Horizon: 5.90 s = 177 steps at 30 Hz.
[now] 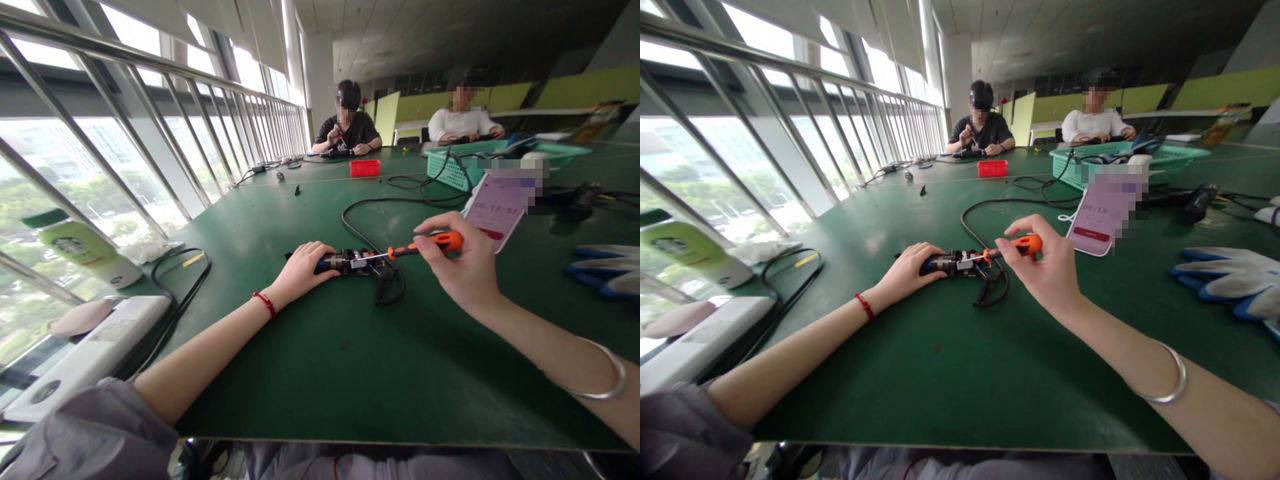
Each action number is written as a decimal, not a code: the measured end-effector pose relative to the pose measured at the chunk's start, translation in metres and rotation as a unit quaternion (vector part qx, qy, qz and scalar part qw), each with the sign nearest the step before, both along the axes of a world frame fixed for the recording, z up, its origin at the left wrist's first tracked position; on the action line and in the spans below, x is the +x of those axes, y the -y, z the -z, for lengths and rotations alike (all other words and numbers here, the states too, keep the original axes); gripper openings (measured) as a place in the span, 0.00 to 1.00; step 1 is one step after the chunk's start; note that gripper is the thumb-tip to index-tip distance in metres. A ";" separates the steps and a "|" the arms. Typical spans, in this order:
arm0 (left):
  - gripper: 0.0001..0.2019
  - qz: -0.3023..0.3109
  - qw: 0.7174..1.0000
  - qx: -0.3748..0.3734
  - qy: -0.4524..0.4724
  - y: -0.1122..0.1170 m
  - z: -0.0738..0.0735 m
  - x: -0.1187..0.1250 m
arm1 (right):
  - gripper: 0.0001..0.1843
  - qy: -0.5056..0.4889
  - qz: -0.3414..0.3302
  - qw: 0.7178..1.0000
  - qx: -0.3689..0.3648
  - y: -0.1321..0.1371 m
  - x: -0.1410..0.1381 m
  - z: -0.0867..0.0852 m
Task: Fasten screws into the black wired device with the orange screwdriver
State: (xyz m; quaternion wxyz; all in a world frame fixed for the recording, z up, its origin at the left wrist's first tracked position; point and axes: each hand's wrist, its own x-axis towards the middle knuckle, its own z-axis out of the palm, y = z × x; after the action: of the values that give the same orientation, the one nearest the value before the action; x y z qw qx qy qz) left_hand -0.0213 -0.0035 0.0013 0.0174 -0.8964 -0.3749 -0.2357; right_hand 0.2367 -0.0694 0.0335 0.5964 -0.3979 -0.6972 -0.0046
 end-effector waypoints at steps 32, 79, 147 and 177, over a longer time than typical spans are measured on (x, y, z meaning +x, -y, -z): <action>0.17 -0.017 0.999 -0.007 -0.026 -0.001 0.001 0.001 | 0.17 -0.030 -0.081 0.994 -0.073 0.007 -0.008 0.000; 0.18 -0.015 0.999 -0.017 -0.028 0.000 0.001 0.000 | 0.07 -0.091 -0.035 0.995 -0.006 0.000 0.003 0.001; 0.18 -0.055 0.997 0.032 -0.051 0.000 0.001 0.000 | 0.28 -0.043 -0.078 0.994 -0.059 0.000 -0.004 0.004; 0.18 -0.056 0.996 0.034 -0.057 0.000 0.002 0.001 | 0.10 -0.027 -0.033 0.995 -0.089 0.004 -0.006 0.004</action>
State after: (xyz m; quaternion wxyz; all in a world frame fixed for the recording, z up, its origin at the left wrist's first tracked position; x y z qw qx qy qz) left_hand -0.0208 -0.0035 -0.0004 0.0827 -0.8847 -0.4149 -0.1958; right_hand 0.2305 -0.0737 0.0296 0.5770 -0.4264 -0.6911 0.0882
